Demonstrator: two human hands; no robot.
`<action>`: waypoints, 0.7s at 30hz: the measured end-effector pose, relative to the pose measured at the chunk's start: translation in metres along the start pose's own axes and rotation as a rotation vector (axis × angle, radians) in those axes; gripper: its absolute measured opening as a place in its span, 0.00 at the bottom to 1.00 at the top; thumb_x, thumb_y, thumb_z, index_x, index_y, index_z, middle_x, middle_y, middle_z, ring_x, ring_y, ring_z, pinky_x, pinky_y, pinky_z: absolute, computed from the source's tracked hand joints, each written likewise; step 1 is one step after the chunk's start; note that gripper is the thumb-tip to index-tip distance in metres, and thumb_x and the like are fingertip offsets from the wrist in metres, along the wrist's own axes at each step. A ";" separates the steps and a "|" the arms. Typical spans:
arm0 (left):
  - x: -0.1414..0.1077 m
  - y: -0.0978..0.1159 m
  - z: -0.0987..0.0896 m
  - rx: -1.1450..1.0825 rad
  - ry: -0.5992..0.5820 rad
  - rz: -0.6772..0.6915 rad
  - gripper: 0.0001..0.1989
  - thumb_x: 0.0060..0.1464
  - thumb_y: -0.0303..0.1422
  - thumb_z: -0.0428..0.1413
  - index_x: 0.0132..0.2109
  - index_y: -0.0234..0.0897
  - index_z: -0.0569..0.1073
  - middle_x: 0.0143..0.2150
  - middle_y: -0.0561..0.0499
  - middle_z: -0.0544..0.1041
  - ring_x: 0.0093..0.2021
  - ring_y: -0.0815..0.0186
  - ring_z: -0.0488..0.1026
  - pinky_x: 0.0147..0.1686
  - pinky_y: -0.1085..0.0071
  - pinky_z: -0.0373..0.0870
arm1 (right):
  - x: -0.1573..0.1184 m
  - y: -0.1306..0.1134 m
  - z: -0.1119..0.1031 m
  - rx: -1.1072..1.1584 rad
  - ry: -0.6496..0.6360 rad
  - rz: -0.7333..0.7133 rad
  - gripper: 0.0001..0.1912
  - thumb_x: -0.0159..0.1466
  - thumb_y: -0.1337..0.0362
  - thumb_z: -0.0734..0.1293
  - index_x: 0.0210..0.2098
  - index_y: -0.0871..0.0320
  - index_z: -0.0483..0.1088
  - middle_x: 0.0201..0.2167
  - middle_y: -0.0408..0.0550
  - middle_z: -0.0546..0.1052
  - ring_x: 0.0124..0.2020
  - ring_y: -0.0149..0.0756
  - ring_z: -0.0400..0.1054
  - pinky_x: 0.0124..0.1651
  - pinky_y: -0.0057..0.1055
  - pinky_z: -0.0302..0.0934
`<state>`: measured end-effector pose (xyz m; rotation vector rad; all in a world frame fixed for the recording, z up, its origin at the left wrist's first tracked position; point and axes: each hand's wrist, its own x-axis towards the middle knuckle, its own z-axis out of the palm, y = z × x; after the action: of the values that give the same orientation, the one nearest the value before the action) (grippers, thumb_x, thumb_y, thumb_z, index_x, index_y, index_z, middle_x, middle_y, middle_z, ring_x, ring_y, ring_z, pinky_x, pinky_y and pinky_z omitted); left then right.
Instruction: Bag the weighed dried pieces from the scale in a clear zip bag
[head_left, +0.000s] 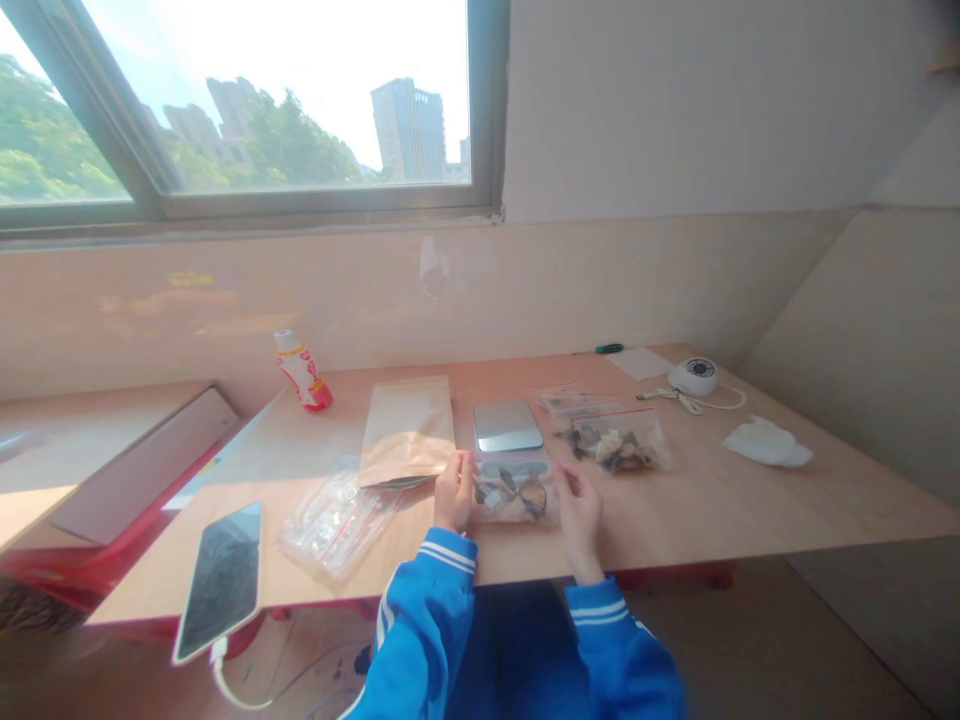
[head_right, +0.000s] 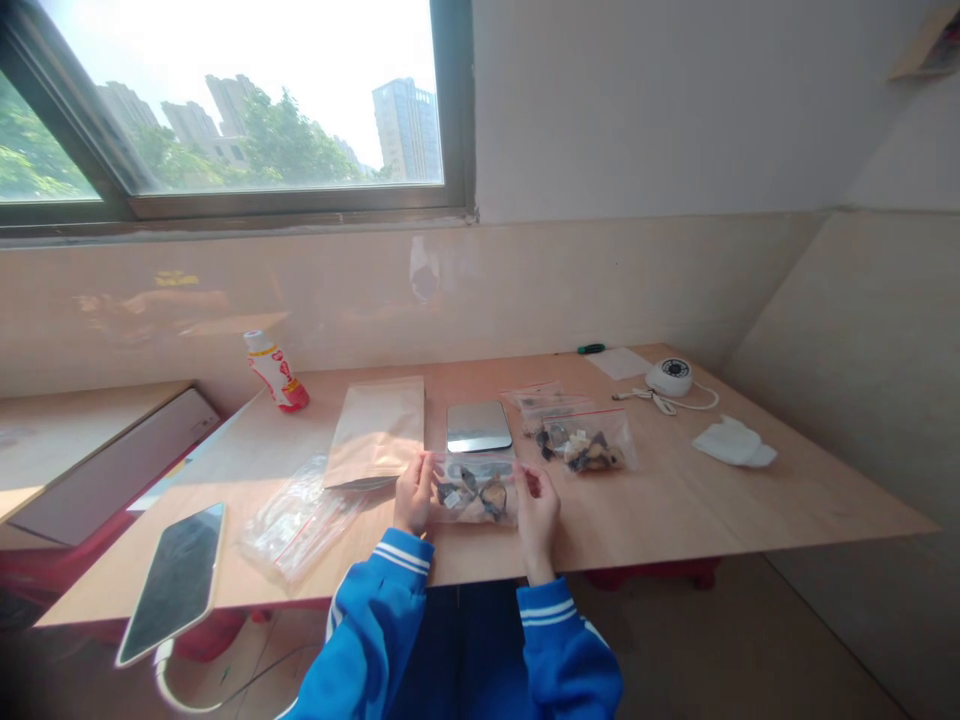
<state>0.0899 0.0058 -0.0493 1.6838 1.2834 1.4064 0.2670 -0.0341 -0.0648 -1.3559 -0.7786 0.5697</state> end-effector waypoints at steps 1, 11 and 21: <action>0.000 0.001 0.000 0.003 -0.002 0.008 0.18 0.61 0.42 0.42 0.34 0.39 0.71 0.25 0.51 0.73 0.25 0.66 0.71 0.29 0.69 0.68 | 0.000 0.001 0.001 -0.003 0.009 -0.009 0.20 0.56 0.48 0.67 0.33 0.60 0.71 0.27 0.51 0.78 0.31 0.41 0.72 0.37 0.36 0.65; 0.002 -0.007 0.001 -0.089 0.141 -0.136 0.19 0.56 0.46 0.48 0.41 0.36 0.74 0.24 0.53 0.73 0.23 0.68 0.71 0.24 0.73 0.67 | 0.006 -0.004 0.010 0.065 -0.048 -0.008 0.26 0.55 0.43 0.64 0.37 0.61 0.73 0.29 0.52 0.79 0.33 0.43 0.73 0.33 0.34 0.65; -0.001 -0.002 -0.001 -0.057 0.226 -0.146 0.17 0.52 0.46 0.54 0.38 0.36 0.75 0.34 0.47 0.77 0.32 0.64 0.74 0.29 0.72 0.69 | 0.005 0.005 0.010 0.081 -0.021 -0.044 0.22 0.57 0.47 0.65 0.36 0.60 0.73 0.29 0.50 0.78 0.32 0.40 0.71 0.35 0.32 0.64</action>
<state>0.0880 0.0052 -0.0511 1.3942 1.4424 1.5626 0.2634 -0.0231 -0.0685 -1.2569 -0.7925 0.5763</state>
